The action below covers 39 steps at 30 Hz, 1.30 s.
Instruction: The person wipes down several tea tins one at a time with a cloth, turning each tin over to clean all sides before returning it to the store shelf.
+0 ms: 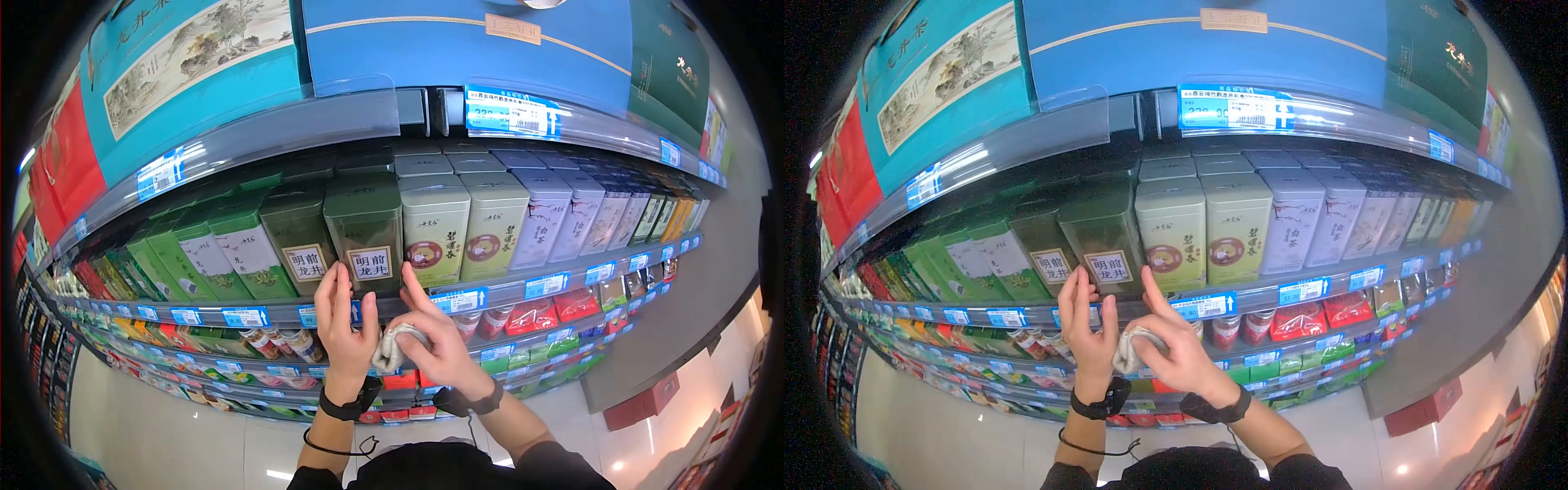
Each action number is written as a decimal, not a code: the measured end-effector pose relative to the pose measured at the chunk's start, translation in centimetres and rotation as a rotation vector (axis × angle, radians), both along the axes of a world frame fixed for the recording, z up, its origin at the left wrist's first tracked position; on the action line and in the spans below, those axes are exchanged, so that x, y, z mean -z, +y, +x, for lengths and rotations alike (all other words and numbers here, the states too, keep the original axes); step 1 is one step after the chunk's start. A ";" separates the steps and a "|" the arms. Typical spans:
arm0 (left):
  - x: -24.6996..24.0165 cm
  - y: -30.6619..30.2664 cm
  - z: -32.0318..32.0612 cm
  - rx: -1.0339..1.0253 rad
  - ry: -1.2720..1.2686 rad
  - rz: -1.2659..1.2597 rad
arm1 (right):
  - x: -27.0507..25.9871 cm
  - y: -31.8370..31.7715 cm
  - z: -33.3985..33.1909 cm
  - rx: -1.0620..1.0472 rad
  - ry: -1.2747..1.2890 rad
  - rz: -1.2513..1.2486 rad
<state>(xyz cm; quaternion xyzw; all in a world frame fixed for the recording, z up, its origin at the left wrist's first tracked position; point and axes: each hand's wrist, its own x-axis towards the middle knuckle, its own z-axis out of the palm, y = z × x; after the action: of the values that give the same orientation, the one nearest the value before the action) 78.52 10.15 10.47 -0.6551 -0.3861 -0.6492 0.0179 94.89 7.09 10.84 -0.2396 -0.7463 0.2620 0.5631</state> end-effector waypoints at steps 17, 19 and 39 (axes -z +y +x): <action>-2.4 -0.5 1.6 0.058 0.052 0.082 | -1.2 -0.6 3.5 0.016 0.054 -0.071; -3.7 -0.2 2.2 0.112 0.085 0.052 | -1.2 -0.7 4.5 0.050 0.083 -0.065; -5.6 -0.8 5.7 0.008 0.182 0.012 | -0.5 -1.0 8.4 0.143 0.185 -0.018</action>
<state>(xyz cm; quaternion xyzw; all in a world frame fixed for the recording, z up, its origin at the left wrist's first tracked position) 84.20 9.40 16.04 -0.7127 -0.3762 -0.5896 0.0542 103.27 6.13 11.38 -0.2718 -0.6697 0.2488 0.6448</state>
